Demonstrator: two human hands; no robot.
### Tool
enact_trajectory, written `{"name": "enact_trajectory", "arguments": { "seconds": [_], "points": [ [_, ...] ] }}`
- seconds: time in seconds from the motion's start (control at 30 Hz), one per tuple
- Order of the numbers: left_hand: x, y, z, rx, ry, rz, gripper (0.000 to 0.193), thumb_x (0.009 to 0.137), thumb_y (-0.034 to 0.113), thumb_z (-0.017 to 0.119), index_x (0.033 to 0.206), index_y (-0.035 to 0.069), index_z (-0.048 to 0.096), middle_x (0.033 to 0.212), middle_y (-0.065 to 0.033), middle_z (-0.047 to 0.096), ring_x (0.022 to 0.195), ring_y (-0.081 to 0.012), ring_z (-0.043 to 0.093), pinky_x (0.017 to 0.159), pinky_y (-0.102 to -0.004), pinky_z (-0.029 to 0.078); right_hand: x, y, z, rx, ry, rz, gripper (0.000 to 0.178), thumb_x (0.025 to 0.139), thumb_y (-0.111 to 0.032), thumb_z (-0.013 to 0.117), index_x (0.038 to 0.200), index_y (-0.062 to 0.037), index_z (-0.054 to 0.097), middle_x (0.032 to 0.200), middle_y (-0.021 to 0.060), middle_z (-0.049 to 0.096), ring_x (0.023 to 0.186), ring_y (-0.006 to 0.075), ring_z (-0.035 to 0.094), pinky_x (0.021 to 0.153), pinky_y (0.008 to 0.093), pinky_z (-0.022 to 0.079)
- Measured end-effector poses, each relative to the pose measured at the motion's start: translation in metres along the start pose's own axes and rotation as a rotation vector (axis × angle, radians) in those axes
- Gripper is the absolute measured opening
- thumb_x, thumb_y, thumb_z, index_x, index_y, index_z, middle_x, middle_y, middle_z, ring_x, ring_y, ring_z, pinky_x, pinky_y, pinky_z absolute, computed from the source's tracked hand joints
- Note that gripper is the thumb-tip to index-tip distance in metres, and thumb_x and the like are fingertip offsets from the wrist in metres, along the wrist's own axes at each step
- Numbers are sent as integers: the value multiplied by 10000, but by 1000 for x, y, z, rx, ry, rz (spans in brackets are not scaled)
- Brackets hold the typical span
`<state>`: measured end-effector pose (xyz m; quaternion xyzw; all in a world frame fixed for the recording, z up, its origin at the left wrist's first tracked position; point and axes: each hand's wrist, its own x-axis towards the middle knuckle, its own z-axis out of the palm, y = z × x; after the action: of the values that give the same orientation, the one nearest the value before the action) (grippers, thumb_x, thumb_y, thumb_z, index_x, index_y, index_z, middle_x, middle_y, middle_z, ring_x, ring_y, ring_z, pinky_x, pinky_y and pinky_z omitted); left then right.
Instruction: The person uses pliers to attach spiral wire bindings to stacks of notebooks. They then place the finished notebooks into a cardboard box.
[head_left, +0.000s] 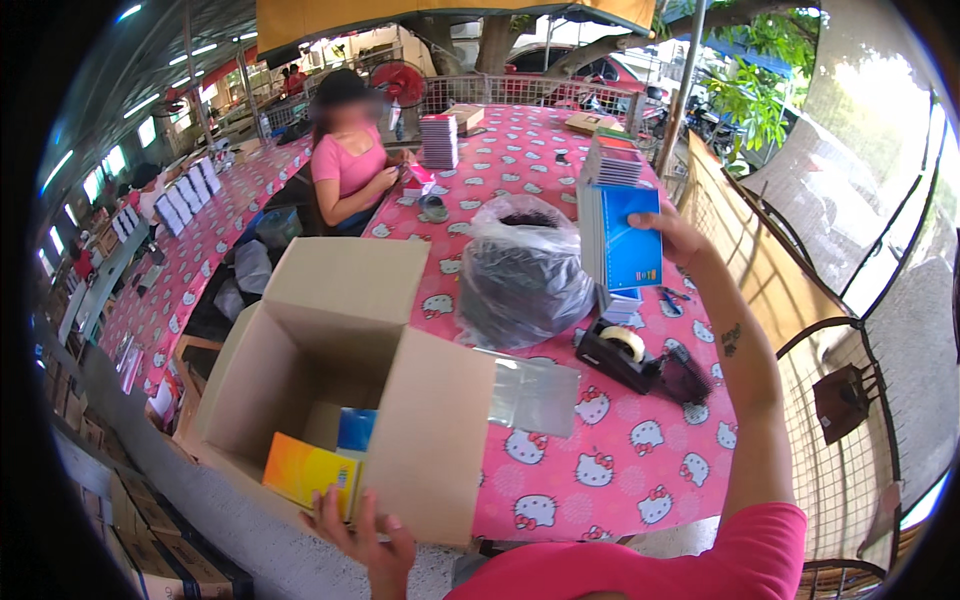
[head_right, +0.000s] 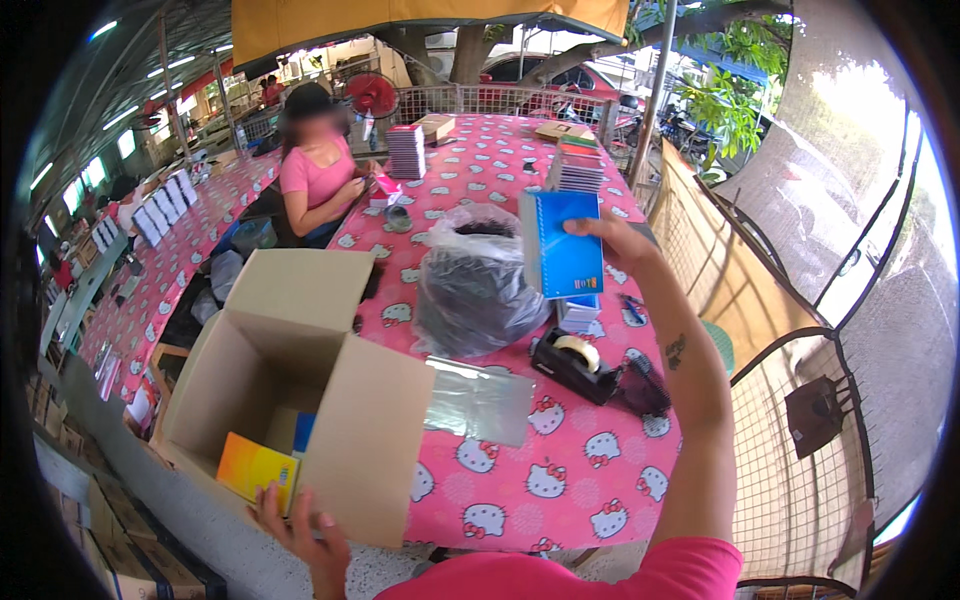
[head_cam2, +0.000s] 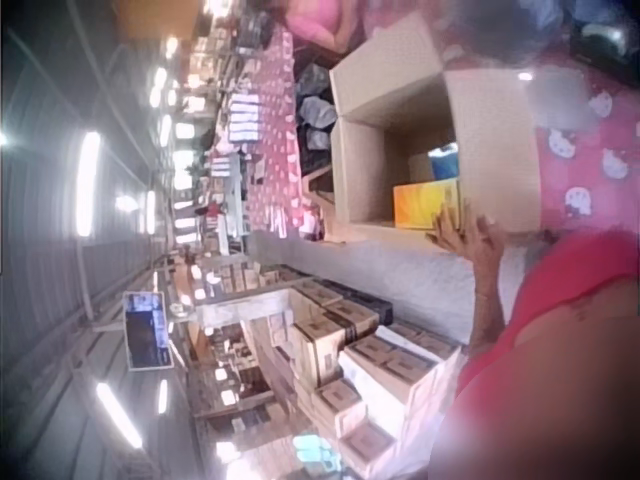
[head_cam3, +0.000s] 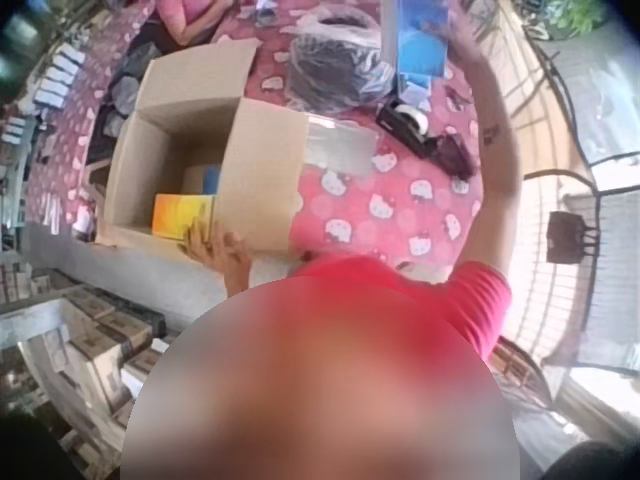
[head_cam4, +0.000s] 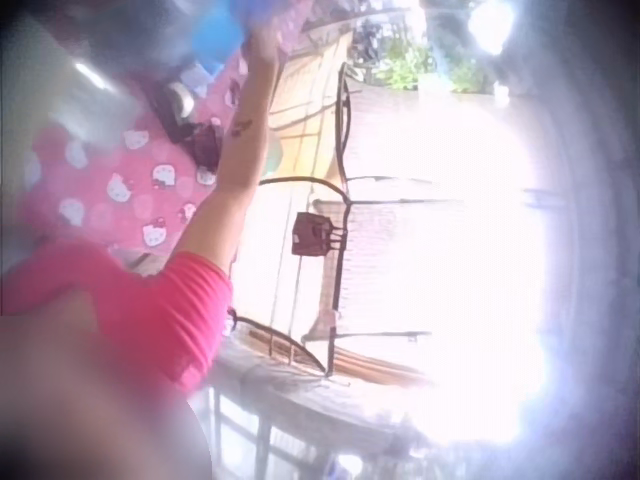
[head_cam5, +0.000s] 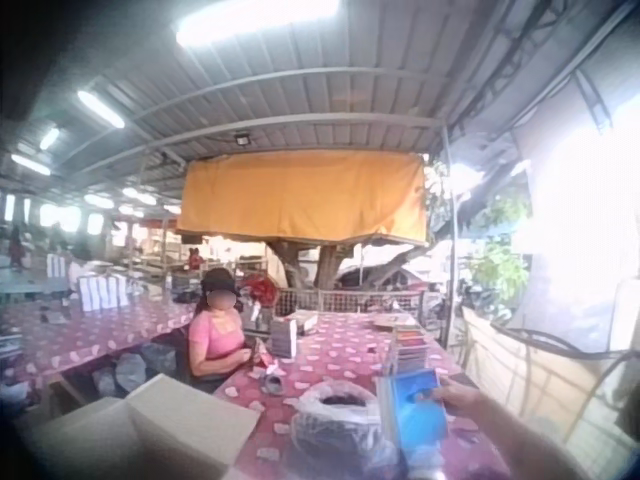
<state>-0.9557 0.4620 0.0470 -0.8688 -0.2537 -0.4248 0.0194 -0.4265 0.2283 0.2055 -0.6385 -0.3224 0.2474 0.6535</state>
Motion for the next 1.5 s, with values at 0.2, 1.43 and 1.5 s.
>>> {"name": "enact_trajectory", "arguments": {
  "seconds": [0.2, 1.43, 1.5],
  "points": [
    [-1, -5, -3, 6, 23, 2, 486, 916, 404, 513, 1297, 104, 542, 1371, -185, 480, 1318, -412, 389, 1111, -648, 159, 23, 128, -115, 142, 186, 377, 497, 769, -245, 793, 1152, 12, 608, 1056, 110, 672, 958, 227, 665, 858, 385, 569],
    [-6, 2, 4, -121, 65, -104, 516, 907, 445, 510, 1360, 206, 572, 1469, -160, 419, 1390, -383, 323, 1157, -605, 56, 139, 103, 505, -1610, -1560, -130, 727, 816, -589, 642, 1303, -53, 582, 1288, 150, 610, 1160, 333, 582, 1005, 420, 440],
    [-11, -2, 5, -171, 92, -130, 513, 917, 435, 505, 1375, 212, 555, 1474, -135, 430, 1386, -349, 346, 1158, -590, 43, 139, 136, 538, -1814, -1469, 115, 789, 776, -596, 684, 1350, -72, 546, 1339, 126, 579, 1179, 340, 566, 1037, 441, 416]
  ]
}}
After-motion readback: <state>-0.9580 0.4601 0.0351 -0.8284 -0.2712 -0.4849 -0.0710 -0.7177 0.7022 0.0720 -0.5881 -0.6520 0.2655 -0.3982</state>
